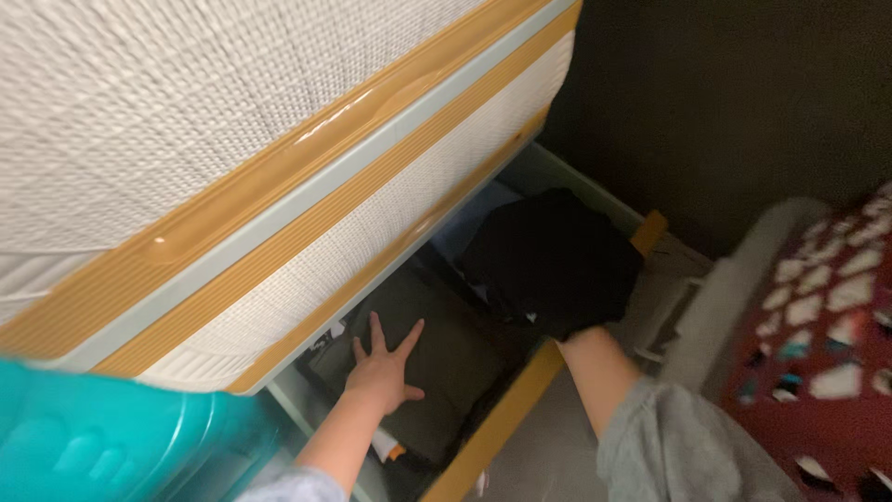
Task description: The person puts clothes into a drawer and closes it, then organizes items including papers, a bag, a plush toy, bottles, eyeglasses, and grooming tools on top of the storage drawers.
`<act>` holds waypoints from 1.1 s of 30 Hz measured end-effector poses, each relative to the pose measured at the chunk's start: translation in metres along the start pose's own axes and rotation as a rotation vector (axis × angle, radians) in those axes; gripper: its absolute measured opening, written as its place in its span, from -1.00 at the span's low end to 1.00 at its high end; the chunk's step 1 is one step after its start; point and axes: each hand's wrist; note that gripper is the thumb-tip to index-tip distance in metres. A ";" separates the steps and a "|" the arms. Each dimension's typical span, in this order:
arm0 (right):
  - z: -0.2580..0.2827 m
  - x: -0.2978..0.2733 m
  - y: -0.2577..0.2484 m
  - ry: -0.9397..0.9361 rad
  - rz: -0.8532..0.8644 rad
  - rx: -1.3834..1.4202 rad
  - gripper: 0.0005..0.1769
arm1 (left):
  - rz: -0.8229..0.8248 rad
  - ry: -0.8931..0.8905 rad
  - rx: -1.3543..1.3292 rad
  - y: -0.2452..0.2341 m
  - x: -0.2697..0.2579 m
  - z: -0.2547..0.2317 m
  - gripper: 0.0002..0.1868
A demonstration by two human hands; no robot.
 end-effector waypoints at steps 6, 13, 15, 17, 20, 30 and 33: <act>-0.041 0.112 -0.023 -0.026 0.188 0.241 -0.14 | 0.032 0.000 -0.117 0.010 0.020 0.011 0.24; -0.049 0.144 -0.037 -0.104 0.251 0.336 -0.15 | -0.017 0.030 -0.102 0.005 0.023 0.005 0.24; -0.039 0.150 -0.021 -0.160 0.182 0.297 -0.15 | 0.022 0.000 -0.083 0.002 0.019 0.003 0.22; -0.040 0.141 -0.007 -0.197 0.094 0.257 -0.15 | 0.023 -0.004 -0.120 0.002 0.025 0.001 0.21; -0.025 0.101 0.002 -0.206 -0.471 0.207 -0.08 | 0.032 -0.034 -0.130 0.004 0.030 -0.002 0.19; -0.065 -0.089 0.047 -0.903 -0.865 -1.437 0.05 | -0.035 -0.045 -0.110 0.002 0.007 -0.006 0.18; -0.080 -0.123 0.029 -0.309 -0.987 -1.126 -0.12 | -0.059 -0.056 -0.076 0.000 -0.012 -0.007 0.10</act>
Point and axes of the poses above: each hand's wrist, its own x-axis towards the middle knuckle, its own y-axis out of the palm, z = x × y, and after that the axes turned 1 degree about -z, right-handed
